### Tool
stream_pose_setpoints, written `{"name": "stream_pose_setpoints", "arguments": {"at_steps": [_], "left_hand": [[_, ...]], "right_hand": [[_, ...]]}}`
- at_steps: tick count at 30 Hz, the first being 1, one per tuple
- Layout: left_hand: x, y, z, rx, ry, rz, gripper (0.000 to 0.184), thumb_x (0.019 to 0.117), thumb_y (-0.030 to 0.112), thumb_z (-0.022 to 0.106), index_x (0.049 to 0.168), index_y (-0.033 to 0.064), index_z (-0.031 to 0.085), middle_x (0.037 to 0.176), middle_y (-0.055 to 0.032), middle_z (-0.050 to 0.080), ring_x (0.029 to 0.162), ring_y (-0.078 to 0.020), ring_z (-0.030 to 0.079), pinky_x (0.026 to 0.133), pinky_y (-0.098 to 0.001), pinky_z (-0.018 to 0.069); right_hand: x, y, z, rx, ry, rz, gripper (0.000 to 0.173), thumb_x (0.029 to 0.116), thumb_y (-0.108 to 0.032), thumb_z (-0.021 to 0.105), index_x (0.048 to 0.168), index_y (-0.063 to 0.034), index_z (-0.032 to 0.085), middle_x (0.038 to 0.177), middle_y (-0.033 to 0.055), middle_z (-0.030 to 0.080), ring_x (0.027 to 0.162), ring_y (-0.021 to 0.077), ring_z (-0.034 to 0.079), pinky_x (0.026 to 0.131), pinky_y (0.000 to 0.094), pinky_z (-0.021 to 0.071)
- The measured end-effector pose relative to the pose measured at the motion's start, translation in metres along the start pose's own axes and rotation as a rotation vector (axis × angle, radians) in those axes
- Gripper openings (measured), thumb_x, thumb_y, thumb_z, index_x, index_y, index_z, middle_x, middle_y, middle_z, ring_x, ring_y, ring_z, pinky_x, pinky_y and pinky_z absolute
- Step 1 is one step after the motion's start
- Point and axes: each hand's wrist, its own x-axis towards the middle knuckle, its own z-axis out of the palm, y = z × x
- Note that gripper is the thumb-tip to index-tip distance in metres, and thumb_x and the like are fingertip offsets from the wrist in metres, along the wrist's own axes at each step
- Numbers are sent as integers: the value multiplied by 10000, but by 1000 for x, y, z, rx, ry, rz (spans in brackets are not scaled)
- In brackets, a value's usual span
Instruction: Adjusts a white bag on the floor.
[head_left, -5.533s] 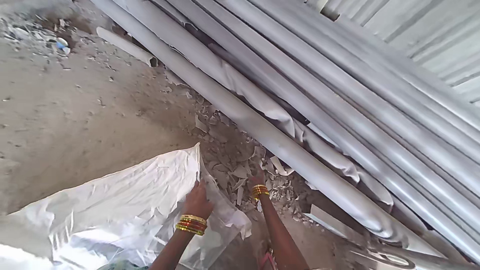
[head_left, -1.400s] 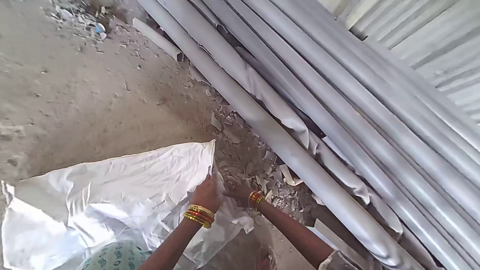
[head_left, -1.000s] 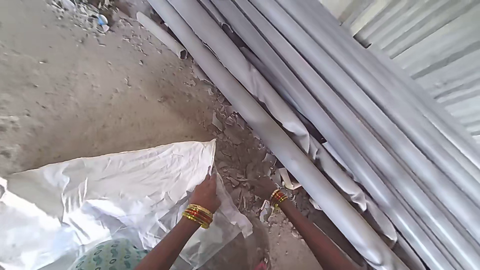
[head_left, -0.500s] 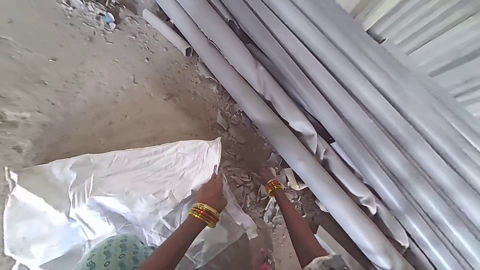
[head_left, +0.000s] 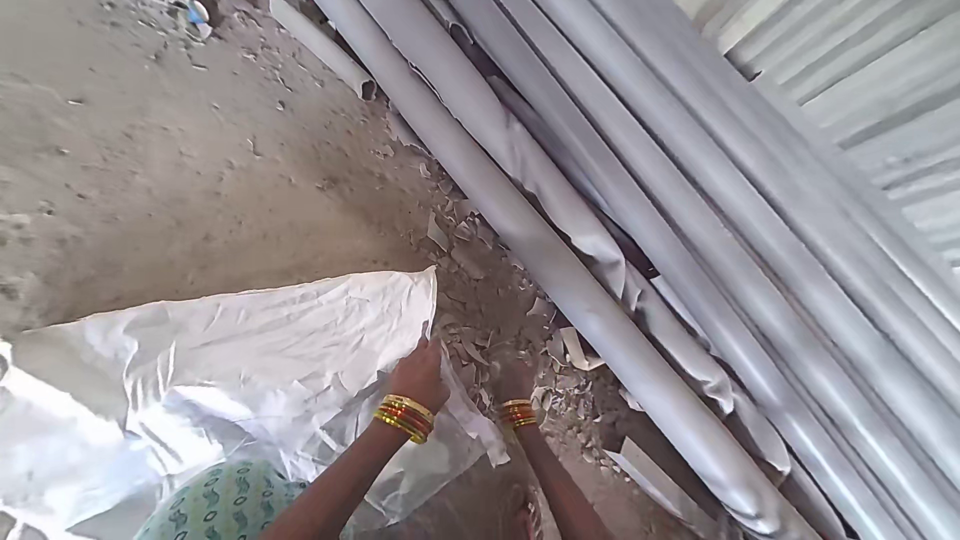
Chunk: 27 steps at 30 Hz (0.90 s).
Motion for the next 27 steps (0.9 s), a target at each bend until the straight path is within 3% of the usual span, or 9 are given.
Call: {"name": "stream_pose_setpoints", "arguments": {"at_steps": [2, 4, 9, 11, 15, 17, 21, 23, 27], "left_hand": [[0, 1, 0, 6, -8, -6, 820, 909, 11, 653, 1608, -23, 225, 1647, -241, 302, 1406, -409, 486, 1127, -537, 404], [0, 3, -1, 13, -23, -19, 813, 915, 12, 650, 1608, -20, 226, 1648, -240, 299, 1426, -407, 462, 1140, -534, 391], [1, 5, 2, 17, -18, -17, 793, 932, 50, 660, 1602, -25, 243, 1632, -256, 321, 1404, -419, 484, 1134, -542, 395], [1, 5, 2, 17, -6, -19, 793, 929, 54, 670, 1599, -28, 253, 1630, -259, 324, 1400, -427, 486, 1132, -545, 395], [0, 4, 4, 14, 9, -4, 796, 911, 49, 690, 1584, -49, 277, 1611, -278, 345, 1387, -438, 495, 1126, -554, 399], [-1, 4, 3, 11, 12, -7, 777, 911, 45, 688, 1574, -56, 296, 1599, -279, 364, 1387, -433, 495, 1130, -544, 401], [-7, 2, 1, -18, 33, 4, 778, 906, 36, 682, 1575, -55, 297, 1603, -282, 359, 1407, -429, 478, 1147, -542, 382], [-8, 1, 0, -11, 26, 2, 802, 903, 30, 682, 1586, -50, 270, 1617, -273, 340, 1411, -423, 476, 1148, -541, 383], [-10, 1, -2, -17, 27, 0, 809, 900, 9, 679, 1587, -54, 258, 1632, -270, 312, 1423, -424, 462, 1150, -545, 373]], "right_hand": [[-7, -18, 8, -40, -123, 64, 435, 1043, -275, 547, 1382, -9, 611, 1341, 260, 640, 1285, 427, 588, 1050, 597, 438], [-4, -25, 22, 4, -220, 86, 472, 1036, -284, 583, 1405, 11, 572, 1396, 260, 598, 1313, 415, 570, 1059, 569, 454], [-8, -41, 39, 47, -220, 68, 580, 1029, -267, 600, 1545, -60, 438, 1421, 271, 581, 1324, 449, 553, 1114, 629, 381], [-7, -43, 38, 76, -218, 84, 584, 1035, -274, 596, 1551, -63, 422, 1407, 254, 594, 1302, 424, 580, 1072, 587, 446], [-1, -41, 52, 155, -206, 2, 552, 1024, -129, 542, 1563, -77, 429, 1426, 277, 578, 1325, 455, 555, 1090, 609, 425], [6, -32, 61, 194, -185, -128, 491, 1046, -175, 526, 1523, -62, 491, 1404, 287, 595, 1309, 473, 565, 1093, 619, 420], [-9, -20, 9, 256, -297, -229, 480, 1004, -96, 596, 1456, 46, 517, 1445, 265, 568, 1372, 405, 525, 1165, 536, 364], [-15, -12, -11, 336, -159, -177, 435, 991, -109, 625, 1369, 101, 571, 1386, 301, 589, 1321, 405, 549, 1141, 509, 376], [10, 38, -22, 507, 140, -92, 508, 960, -124, 691, 1390, 101, 540, 1348, 340, 592, 1285, 464, 564, 1107, 559, 407]]}}
